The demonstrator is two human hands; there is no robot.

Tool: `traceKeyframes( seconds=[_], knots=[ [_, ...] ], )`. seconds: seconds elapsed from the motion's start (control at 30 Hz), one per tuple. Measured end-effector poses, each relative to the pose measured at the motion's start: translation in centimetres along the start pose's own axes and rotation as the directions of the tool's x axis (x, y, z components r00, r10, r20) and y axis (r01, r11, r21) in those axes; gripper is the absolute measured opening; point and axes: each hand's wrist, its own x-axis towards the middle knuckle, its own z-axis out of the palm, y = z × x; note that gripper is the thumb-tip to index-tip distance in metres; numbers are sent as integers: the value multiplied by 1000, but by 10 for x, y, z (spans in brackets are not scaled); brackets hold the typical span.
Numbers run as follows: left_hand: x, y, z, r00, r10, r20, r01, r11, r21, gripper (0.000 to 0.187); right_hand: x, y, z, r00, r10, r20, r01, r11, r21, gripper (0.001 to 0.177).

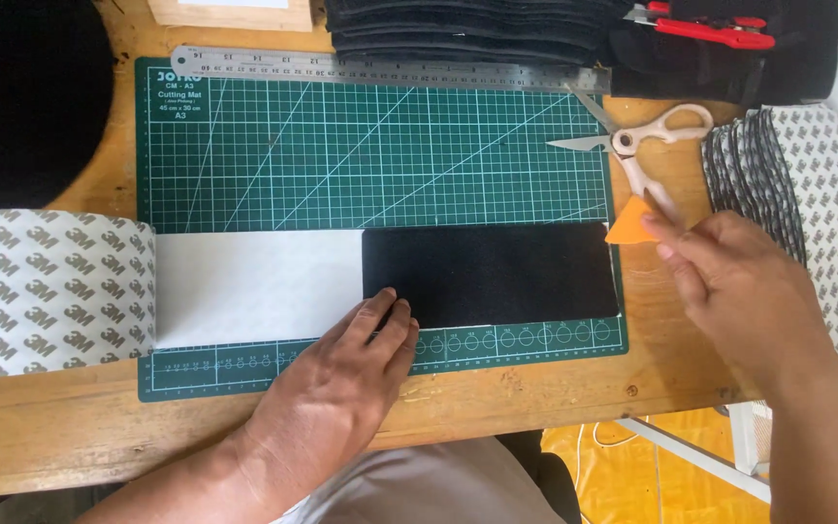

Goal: Apply adhesive backing to a foam piece, smooth it with a scraper, and cut it to size using scissors.

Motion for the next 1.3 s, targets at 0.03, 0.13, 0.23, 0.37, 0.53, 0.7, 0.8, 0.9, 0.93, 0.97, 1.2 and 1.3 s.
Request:
traceKeyframes(
  seconds=[0.03,0.13,0.23,0.37,0.53,0.7,0.8,0.9,0.93,0.97,1.2,1.3],
  knots=[
    [-1,-2,1,1000,1,0,-1,1000,1,48,-4,-6,-2,1000,1,-1,-1,1000,1,48],
    [-1,-3,1,1000,-6,-23,5,1000,-14,48,-11,-32,-7,995,-14,-96,26,992,121,44],
    [0,-3,-2,999,-14,-33,13,1000,-24,48,-14,-74,-4,939,-305,-161,334,920,203,44],
    [-1,-5,-2,1000,19,-19,-19,999,39,48,-19,-81,6,927,-367,-74,373,884,282,44],
    [-5,-6,2,999,20,-33,-21,1000,-19,46,-29,-35,-2,978,-189,92,176,975,137,44],
    [-3,-6,0,995,20,-102,-19,1000,4,41,-15,-24,-24,996,72,48,-83,955,286,42],
    [0,-7,-9,981,14,-196,-30,996,-81,33,19,-25,-8,993,30,-117,23,905,426,34],
    [3,-8,-18,972,41,-233,-67,992,-104,33,57,-26,6,988,24,-150,55,866,497,29],
    [2,-9,-22,972,38,-231,-63,993,-104,33,66,-32,-4,989,21,-150,57,865,499,29],
    [2,-10,-25,972,24,-234,-55,991,-126,34,76,-38,-13,996,66,-68,-20,850,526,35],
    [-4,-27,-62,931,-121,-344,53,978,-201,35,103,-31,-14,975,91,-202,25,863,505,60],
    [-11,-38,-66,910,-181,-372,113,974,-196,31,87,7,20,975,73,-212,15,922,388,52]
  ],
)
